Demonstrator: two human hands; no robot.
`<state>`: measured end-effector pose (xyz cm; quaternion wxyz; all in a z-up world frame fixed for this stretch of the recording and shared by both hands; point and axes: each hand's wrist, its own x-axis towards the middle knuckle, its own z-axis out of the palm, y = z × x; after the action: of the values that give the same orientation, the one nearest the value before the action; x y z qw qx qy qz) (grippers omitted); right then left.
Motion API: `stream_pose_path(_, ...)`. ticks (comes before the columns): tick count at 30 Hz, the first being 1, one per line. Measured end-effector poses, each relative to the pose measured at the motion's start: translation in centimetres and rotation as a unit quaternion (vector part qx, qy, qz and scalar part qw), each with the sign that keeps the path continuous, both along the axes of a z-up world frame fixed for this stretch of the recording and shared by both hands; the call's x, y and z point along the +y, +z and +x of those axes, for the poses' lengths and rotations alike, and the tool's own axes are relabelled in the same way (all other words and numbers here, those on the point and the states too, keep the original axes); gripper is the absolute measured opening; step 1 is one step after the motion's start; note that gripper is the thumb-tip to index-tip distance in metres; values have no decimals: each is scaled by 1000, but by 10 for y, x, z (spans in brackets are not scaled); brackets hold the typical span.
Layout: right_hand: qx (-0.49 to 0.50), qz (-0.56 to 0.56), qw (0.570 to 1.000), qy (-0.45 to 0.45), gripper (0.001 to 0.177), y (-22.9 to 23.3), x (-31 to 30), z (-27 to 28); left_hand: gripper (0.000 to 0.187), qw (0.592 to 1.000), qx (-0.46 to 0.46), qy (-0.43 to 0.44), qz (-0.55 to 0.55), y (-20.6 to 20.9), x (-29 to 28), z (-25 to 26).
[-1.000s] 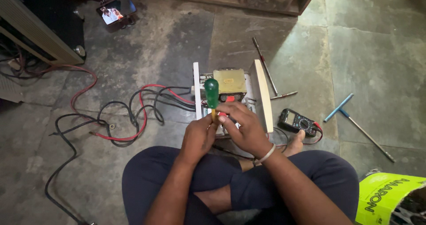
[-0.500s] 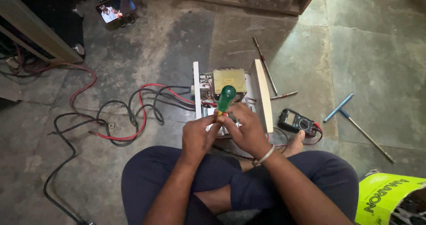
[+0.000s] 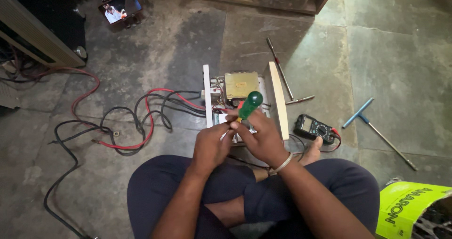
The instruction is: The person sits on the floor and works on an open electronic device, using a screwdriver to tighten screws and a multimeter to test connections. They adjust wires and components inside the device's casing throughout the clip.
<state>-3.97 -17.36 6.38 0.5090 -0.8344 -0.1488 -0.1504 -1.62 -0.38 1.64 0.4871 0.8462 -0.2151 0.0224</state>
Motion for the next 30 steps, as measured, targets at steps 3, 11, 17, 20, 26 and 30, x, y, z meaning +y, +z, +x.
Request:
stream_pose_path(3, 14, -10, 1000, 18, 22, -3, -1, -2, 19, 999, 9, -16, -27, 4, -2, -3)
stream_pose_path(11, -33, -44, 998, 20, 18, 0, -2, -2, 22, 997, -73, 15, -5, 4, -3, 2)
stream_pose_path(17, 23, -75, 997, -9, 17, 5, 2, -1, 18, 998, -47, -3, -37, -4, 2, 1)
stream_pose_path(20, 52, -87, 991, -83, 18, 8, 5, -1, 22, 999, -25, 0, -38, -2, 0, 1)
stream_pose_path(26, 5, -39, 996, 76, 20, 10, -2, -1, 17, 997, -62, -1, -43, -6, -1, 2)
stream_pose_path(30, 49, -72, 996, -36, 17, 10, 6, -2, 22, 998, -57, -6, -32, -10, -1, 3)
